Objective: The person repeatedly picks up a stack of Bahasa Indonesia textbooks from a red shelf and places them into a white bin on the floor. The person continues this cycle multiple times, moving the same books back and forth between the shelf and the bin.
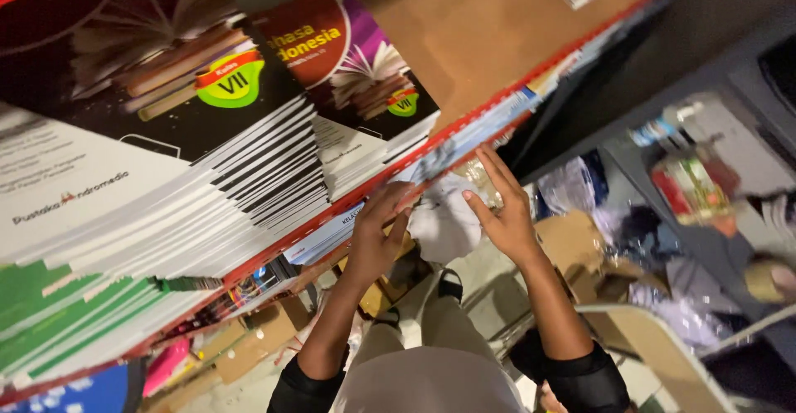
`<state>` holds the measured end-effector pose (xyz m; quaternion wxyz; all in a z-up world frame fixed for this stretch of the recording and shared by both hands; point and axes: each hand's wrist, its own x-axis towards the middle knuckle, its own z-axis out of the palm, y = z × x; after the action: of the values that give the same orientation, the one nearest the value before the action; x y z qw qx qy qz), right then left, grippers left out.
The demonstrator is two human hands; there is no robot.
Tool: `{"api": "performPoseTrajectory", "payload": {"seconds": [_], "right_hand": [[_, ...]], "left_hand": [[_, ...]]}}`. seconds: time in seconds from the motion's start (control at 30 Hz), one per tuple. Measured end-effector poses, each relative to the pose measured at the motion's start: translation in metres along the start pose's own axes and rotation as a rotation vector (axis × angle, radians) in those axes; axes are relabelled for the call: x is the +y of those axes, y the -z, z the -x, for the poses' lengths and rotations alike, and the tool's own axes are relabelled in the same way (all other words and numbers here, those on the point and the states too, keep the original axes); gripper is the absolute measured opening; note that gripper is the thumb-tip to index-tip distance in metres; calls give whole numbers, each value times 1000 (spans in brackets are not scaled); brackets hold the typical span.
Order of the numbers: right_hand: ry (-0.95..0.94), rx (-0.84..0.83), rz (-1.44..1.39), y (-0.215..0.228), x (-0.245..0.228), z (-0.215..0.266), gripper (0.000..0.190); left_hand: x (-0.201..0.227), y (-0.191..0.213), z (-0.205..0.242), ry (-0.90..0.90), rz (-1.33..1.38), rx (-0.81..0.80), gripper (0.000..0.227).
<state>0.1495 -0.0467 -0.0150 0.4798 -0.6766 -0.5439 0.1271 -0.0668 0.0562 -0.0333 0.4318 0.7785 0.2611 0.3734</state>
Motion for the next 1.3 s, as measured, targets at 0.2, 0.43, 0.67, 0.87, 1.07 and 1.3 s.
{"api": "performPoseTrajectory", "payload": {"seconds": [0.2,0.43,0.67,0.87,1.07,1.3], "right_hand": [[-82,93,101,-1,12,56,64],[-237,172,152,11,14,121,74],[-431,205,197,34,30,179,77],[-493,218,178,46,46,222,78],[-544,246,154,59,44,257,78],[-547,280,183,74,41,309,77]], "left_hand": [[-20,-5,10,19,80,-187,47],[-30,-30,25,177,33,-406,54],[-43,-69,31,57,25,-527,60],[-52,-99,44,20,-51,-727,68],[-40,-124,59,-3,-64,-804,72],[-17,-151,88,-19,-31,-835,74]]}}
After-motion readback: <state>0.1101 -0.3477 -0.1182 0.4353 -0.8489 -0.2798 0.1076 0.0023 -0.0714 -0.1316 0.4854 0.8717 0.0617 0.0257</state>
